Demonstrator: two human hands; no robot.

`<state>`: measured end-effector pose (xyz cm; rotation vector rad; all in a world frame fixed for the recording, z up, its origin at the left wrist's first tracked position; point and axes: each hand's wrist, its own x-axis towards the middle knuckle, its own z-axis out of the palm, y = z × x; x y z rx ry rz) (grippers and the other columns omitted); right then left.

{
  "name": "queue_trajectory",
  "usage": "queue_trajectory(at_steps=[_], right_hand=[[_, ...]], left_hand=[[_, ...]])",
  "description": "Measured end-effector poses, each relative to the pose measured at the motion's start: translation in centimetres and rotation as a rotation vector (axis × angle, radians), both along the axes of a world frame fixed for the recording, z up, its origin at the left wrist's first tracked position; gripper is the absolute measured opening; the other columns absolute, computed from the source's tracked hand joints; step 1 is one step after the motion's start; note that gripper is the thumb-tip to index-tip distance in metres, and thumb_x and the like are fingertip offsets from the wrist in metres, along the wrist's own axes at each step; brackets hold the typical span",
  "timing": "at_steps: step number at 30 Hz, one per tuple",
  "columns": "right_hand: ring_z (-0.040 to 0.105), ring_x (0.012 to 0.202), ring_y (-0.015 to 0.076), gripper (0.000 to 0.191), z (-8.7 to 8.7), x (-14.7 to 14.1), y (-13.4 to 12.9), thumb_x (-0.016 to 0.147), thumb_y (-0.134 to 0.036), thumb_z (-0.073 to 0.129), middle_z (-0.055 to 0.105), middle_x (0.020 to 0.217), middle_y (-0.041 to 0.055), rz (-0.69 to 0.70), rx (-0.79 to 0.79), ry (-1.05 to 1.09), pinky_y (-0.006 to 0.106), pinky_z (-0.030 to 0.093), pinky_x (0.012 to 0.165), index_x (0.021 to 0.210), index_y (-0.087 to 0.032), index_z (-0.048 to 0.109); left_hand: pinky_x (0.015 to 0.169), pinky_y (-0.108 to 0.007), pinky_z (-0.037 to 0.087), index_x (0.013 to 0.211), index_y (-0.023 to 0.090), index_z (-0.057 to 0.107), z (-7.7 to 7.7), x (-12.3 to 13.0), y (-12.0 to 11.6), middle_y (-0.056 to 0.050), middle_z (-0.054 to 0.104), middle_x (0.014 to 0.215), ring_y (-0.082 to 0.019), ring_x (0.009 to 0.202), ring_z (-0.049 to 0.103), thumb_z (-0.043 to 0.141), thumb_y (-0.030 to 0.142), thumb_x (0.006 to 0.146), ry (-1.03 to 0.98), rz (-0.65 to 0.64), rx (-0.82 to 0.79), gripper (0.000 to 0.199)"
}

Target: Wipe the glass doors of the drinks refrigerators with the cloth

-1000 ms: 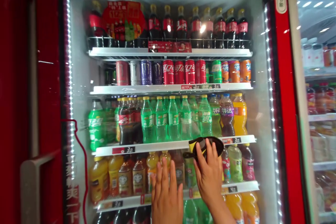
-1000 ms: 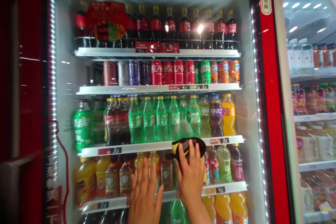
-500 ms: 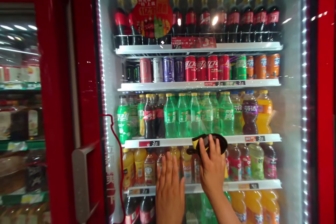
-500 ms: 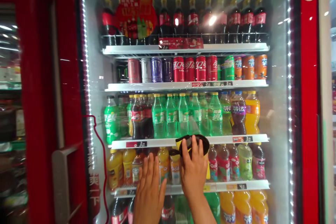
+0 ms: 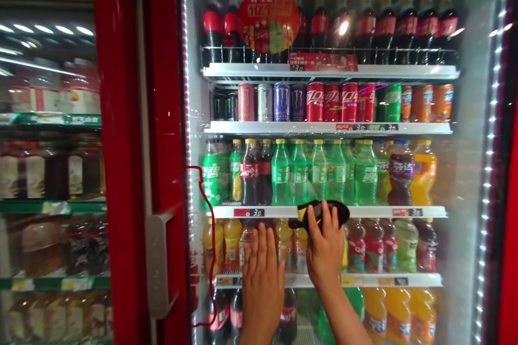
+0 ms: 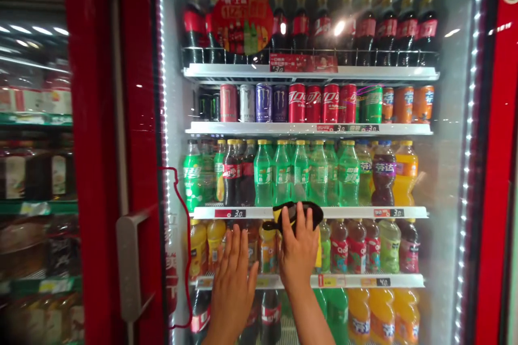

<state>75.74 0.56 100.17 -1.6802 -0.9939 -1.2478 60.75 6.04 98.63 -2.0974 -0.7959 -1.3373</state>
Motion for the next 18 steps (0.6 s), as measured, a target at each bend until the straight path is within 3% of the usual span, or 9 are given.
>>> queue_trajectory(at_steps=[3,7,9,14,16,18], right_hand=[[0.025,0.151,0.0388,0.074,-1.3,-1.7,0.7,0.096,-0.014,0.046,0.027,0.165,0.0093,0.031,-0.089,-0.100,0.064,0.040,0.106,0.160,-0.037,0.017],[0.033,0.149,0.0327,0.075,-4.1,-1.1,-0.8,0.094,-0.006,0.040,0.036,0.162,0.0054,0.041,-0.168,-0.175,0.058,0.040,0.109,0.159,-0.040,0.021],[0.031,0.150,0.0337,0.076,-3.7,-0.5,-1.0,0.094,-0.005,0.039,0.033,0.163,0.0056,0.027,-0.138,-0.140,0.060,0.040,0.108,0.159,-0.041,0.021],[0.021,0.152,0.0413,0.075,0.5,-3.0,2.0,0.095,-0.012,0.044,0.022,0.166,0.0103,0.020,0.005,-0.063,0.069,0.039,0.104,0.160,-0.037,0.016],[0.021,0.152,0.0408,0.074,0.7,-4.7,3.2,0.095,-0.012,0.045,0.024,0.166,0.0103,0.029,-0.035,-0.109,0.068,0.038,0.105,0.160,-0.035,0.018],[0.024,0.151,0.0377,0.072,-0.3,-5.8,3.5,0.096,-0.011,0.045,0.029,0.164,0.0083,0.056,-0.114,-0.173,0.064,0.037,0.108,0.159,-0.036,0.023]], left_hand=[[0.116,-0.055,0.039,0.160,0.013,0.006,-0.2,-0.2,0.6,-0.017,0.029,0.164,-0.032,0.152,0.026,0.044,0.022,0.098,-0.010,0.002,-0.001,0.073],[0.116,-0.057,0.038,0.160,0.014,0.006,-0.8,-0.4,1.1,-0.017,0.025,0.165,-0.033,0.152,0.024,0.045,0.020,0.096,0.014,-0.014,-0.033,0.076],[0.117,-0.056,0.038,0.160,0.014,0.006,-0.8,-0.6,1.4,-0.016,0.024,0.165,-0.033,0.153,0.023,0.046,0.020,0.095,0.023,-0.027,-0.039,0.076],[0.117,-0.055,0.038,0.160,0.012,0.005,-0.1,-1.6,2.5,-0.018,0.023,0.165,-0.032,0.153,0.020,0.046,0.021,0.095,-0.006,-0.035,-0.057,0.077],[0.118,-0.056,0.036,0.160,0.011,0.002,-0.1,-2.1,2.9,-0.018,0.023,0.165,-0.032,0.154,0.019,0.046,0.019,0.095,-0.010,-0.040,-0.086,0.079],[0.119,-0.056,0.036,0.160,0.011,-0.001,-0.2,-2.7,3.1,-0.018,0.023,0.165,-0.031,0.154,0.019,0.045,0.016,0.094,-0.006,-0.046,-0.122,0.080]])
